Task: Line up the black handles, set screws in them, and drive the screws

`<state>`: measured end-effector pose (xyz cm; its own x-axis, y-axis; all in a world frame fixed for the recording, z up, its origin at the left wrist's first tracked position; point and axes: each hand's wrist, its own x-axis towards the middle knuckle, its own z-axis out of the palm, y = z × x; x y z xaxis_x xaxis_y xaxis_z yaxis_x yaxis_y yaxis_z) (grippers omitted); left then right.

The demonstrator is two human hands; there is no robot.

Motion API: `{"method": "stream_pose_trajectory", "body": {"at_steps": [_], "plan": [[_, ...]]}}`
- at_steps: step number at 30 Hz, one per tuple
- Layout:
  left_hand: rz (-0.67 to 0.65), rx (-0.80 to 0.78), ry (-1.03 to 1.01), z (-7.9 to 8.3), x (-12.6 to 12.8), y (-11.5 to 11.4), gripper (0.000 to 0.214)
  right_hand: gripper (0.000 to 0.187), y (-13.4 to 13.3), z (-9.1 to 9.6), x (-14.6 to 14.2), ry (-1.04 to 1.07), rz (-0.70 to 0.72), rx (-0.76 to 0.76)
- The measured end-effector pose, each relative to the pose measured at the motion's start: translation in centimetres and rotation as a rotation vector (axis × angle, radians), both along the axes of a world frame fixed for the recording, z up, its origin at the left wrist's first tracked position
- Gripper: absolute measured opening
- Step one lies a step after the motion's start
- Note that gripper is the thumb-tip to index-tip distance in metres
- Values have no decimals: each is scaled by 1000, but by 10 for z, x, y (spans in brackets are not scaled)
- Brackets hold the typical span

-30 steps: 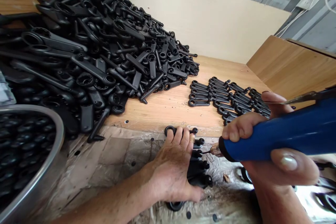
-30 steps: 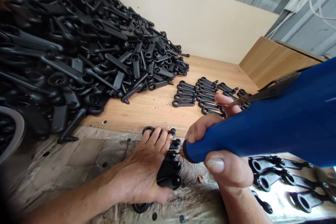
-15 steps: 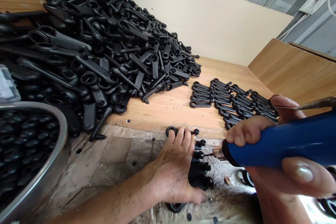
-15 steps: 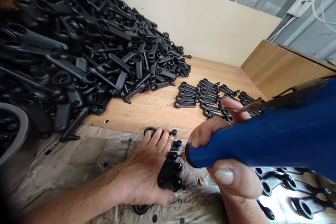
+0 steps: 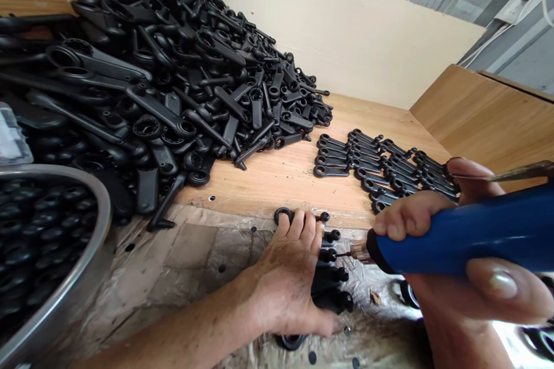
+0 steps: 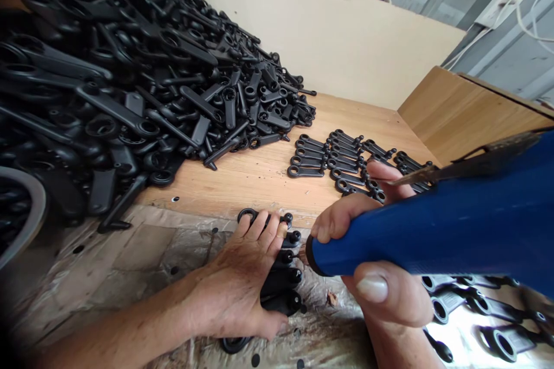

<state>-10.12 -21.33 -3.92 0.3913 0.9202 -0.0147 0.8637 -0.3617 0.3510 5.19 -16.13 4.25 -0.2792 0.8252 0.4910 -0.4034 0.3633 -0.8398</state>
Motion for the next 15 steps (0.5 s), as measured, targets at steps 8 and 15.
{"method": "stream_pose_trajectory", "body": {"at_steps": [8, 15], "plan": [[-14, -24, 32, 4, 1, 0, 109, 58, 0, 0, -4, 2, -4, -14], [-6, -42, 32, 4, 0, 0, 111, 59, 0, -4, -1, -54, 3, 21]]}}
